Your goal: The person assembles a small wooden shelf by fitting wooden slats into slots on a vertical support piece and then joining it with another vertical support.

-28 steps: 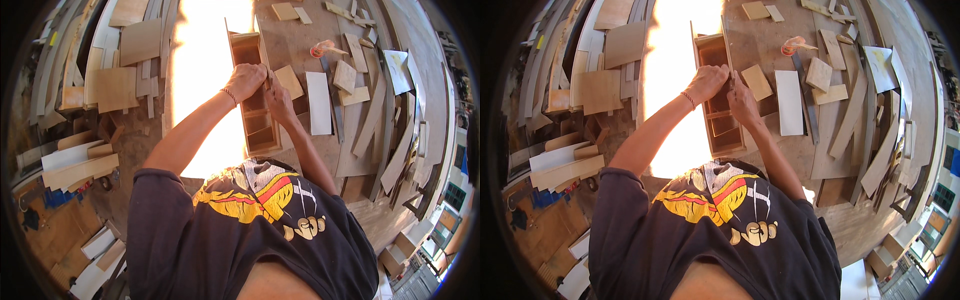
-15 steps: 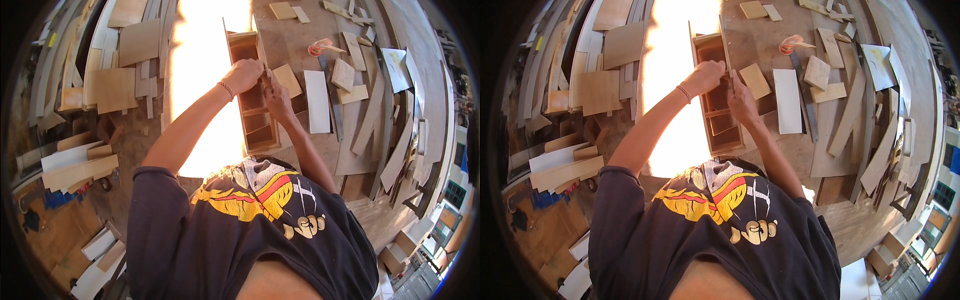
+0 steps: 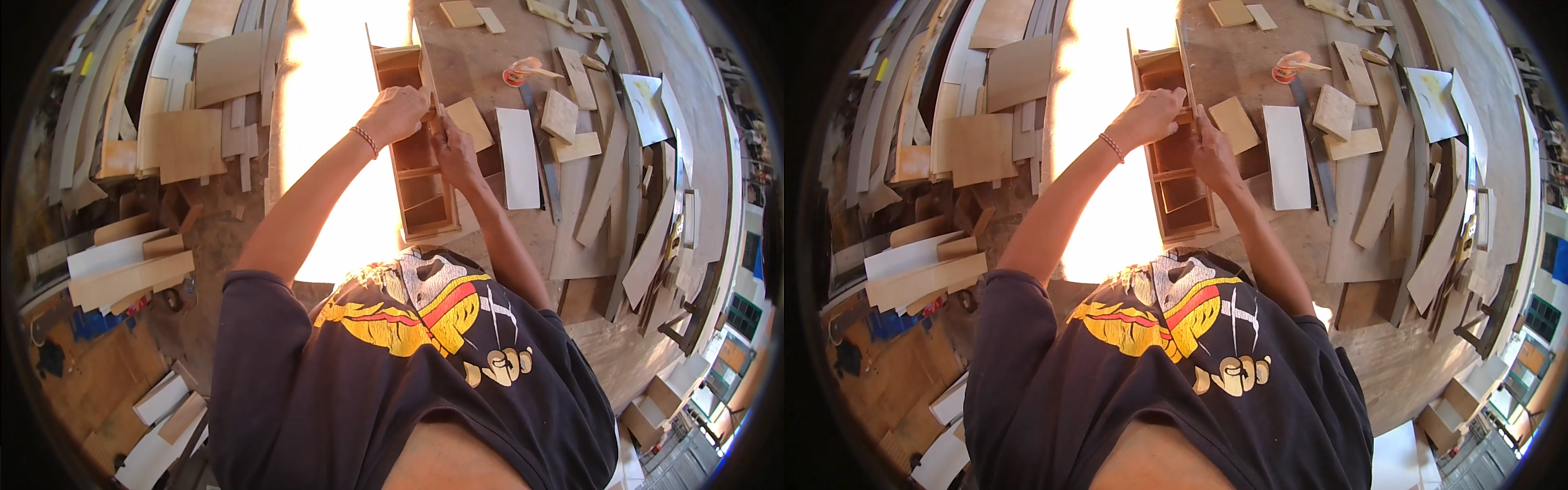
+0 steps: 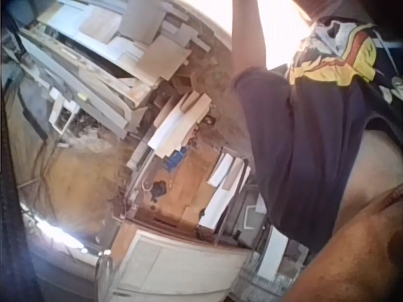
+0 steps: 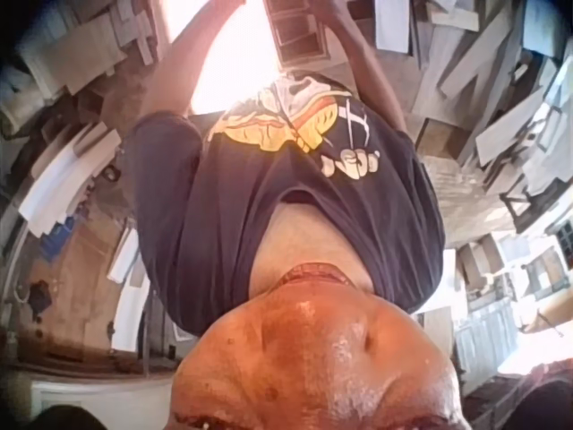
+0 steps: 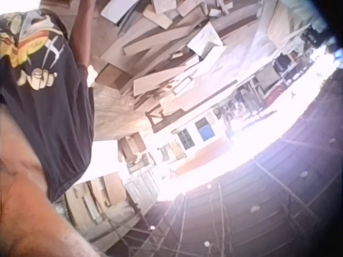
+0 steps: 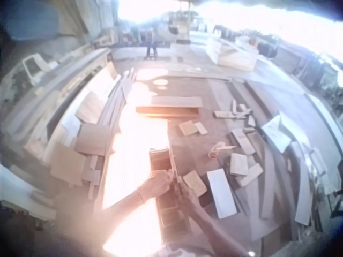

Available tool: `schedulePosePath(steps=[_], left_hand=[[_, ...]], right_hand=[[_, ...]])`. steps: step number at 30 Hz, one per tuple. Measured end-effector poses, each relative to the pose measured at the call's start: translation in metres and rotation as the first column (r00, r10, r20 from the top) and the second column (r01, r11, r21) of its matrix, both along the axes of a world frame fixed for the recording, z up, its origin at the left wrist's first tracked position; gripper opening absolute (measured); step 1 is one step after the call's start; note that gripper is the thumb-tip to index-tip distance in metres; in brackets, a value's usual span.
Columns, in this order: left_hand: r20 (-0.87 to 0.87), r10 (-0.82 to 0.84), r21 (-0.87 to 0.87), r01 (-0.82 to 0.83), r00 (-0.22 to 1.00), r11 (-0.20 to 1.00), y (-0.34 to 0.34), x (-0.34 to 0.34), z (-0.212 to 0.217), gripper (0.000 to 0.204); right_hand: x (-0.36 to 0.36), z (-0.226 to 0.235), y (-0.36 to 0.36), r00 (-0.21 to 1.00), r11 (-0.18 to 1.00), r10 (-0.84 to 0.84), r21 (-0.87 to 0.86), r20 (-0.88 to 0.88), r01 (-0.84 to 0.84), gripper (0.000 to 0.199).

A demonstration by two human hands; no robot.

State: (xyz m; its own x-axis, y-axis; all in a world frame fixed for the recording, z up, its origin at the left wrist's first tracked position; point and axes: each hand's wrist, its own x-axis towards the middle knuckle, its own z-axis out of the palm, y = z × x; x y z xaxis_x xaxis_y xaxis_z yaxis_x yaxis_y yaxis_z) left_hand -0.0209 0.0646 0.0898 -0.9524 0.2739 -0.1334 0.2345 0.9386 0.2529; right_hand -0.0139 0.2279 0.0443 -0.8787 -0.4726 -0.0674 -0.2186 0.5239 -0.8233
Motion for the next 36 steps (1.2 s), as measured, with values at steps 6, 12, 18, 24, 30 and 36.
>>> schedulePosePath(steps=[6, 12, 18, 24, 30, 36], left_hand=[[-0.057, -0.006, -0.025, 0.005, 0.998, 1.0, 0.007, 0.001, -0.019, 0.009], [-0.12, -0.015, -0.011, 0.014, 0.993, 1.0, 0.005, 0.002, -0.019, 0.007], [-0.117, -0.021, -0.017, 0.019, 0.993, 1.0, 0.006, 0.001, -0.02, 0.01], [-0.109, 0.017, -0.026, -0.02, 0.994, 0.999, 0.007, -0.001, -0.024, 0.01], [-0.074, 0.002, -0.021, -0.003, 0.997, 1.0, 0.004, -0.004, -0.021, 0.007], [-0.057, -0.01, 0.04, 0.012, 0.998, 0.999, 0.002, -0.002, -0.018, 0.008]], right_hand=[[0.005, 0.015, -0.005, 0.996, 0.999, -0.034, -0.013, 0.081, 0.035, 0.053], [0.004, 0.017, -0.005, 0.997, 0.999, -0.019, 0.028, 0.069, 0.017, 0.053], [0.005, 0.014, -0.004, 0.999, 0.999, -0.015, -0.031, 0.037, 0.016, 0.052], [0.005, 0.018, -0.005, 0.997, 1.0, -0.019, -0.017, 0.072, 0.02, 0.053], [0.005, 0.016, -0.005, 0.997, 0.999, -0.026, -0.037, 0.066, 0.029, 0.053], [0.005, 0.013, -0.006, 0.999, 0.999, -0.033, -0.042, 0.04, 0.035, 0.053]])
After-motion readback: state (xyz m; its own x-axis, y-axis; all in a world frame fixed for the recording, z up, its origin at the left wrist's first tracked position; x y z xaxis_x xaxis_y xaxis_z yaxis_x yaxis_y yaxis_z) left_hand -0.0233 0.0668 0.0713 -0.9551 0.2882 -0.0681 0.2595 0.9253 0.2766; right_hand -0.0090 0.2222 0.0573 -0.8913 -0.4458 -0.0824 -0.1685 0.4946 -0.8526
